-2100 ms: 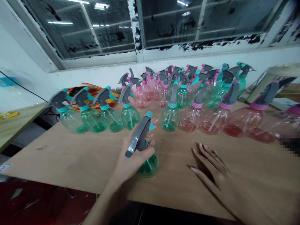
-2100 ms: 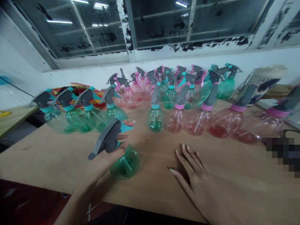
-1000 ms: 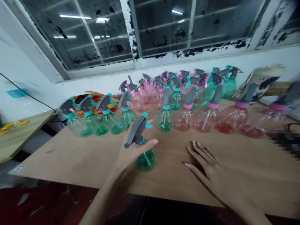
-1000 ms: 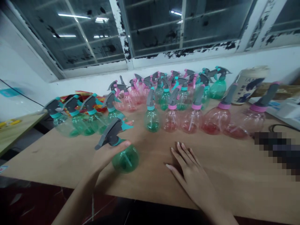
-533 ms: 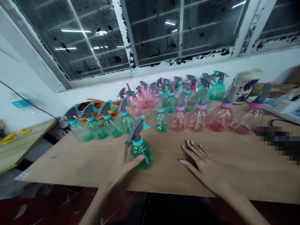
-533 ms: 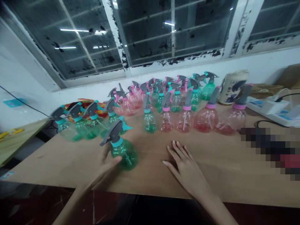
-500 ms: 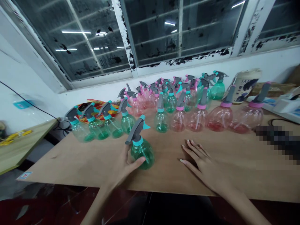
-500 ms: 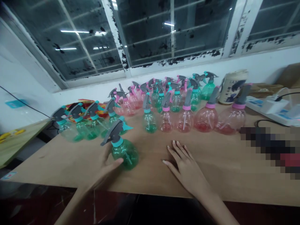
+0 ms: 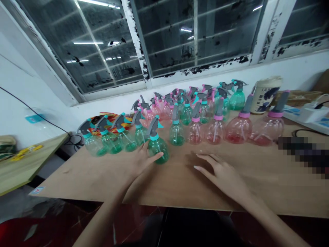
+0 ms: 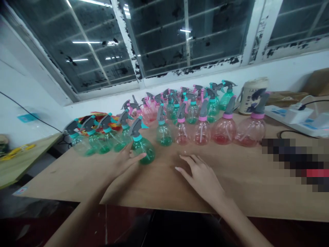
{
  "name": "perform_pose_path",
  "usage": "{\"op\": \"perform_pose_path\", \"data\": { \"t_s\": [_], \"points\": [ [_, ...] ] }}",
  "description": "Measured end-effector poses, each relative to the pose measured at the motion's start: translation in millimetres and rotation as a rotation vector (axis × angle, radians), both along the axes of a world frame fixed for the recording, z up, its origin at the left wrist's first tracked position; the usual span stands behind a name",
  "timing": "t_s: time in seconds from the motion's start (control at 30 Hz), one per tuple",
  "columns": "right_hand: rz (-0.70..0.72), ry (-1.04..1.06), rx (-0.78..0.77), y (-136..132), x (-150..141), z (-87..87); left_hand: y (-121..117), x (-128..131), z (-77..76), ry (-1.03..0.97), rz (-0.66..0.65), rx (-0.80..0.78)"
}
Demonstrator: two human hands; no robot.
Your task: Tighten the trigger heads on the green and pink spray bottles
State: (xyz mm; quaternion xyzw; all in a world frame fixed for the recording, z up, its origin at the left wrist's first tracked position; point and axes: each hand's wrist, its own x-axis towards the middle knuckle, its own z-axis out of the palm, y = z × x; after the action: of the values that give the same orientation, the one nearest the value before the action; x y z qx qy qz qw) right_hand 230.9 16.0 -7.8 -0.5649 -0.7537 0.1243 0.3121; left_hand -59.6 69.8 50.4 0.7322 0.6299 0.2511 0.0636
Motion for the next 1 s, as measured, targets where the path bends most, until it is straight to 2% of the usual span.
{"op": "perform_pose_path", "data": {
  "t_s": [0.07,0.17,0.33,0.5,0.73,0.9,1.0],
  "points": [
    [-0.008,0.080,-0.081,6,-4,17.1,15,3,1.2,0.014,0.036,-0.006],
    [0.008,0.171,-0.108,24,-10,38.8,30,6,2.2,0.048,0.083,0.004],
    [0.040,0.191,-0.127,63,-25,59.0,42,9,9.9,0.169,0.062,0.076],
    [0.030,0.175,-0.164,92,-40,64.7,49,15,18.8,0.243,0.065,0.073],
    [0.031,0.213,-0.241,107,-58,67.2,52,22,28.9,0.294,0.086,0.010],
    [0.022,0.246,-0.294,112,-66,71.1,41,3,29.5,0.244,0.091,0.094],
    [-0.002,0.247,-0.310,116,-69,71.8,35,-14,29.7,0.173,0.189,0.150]
  ]
}}
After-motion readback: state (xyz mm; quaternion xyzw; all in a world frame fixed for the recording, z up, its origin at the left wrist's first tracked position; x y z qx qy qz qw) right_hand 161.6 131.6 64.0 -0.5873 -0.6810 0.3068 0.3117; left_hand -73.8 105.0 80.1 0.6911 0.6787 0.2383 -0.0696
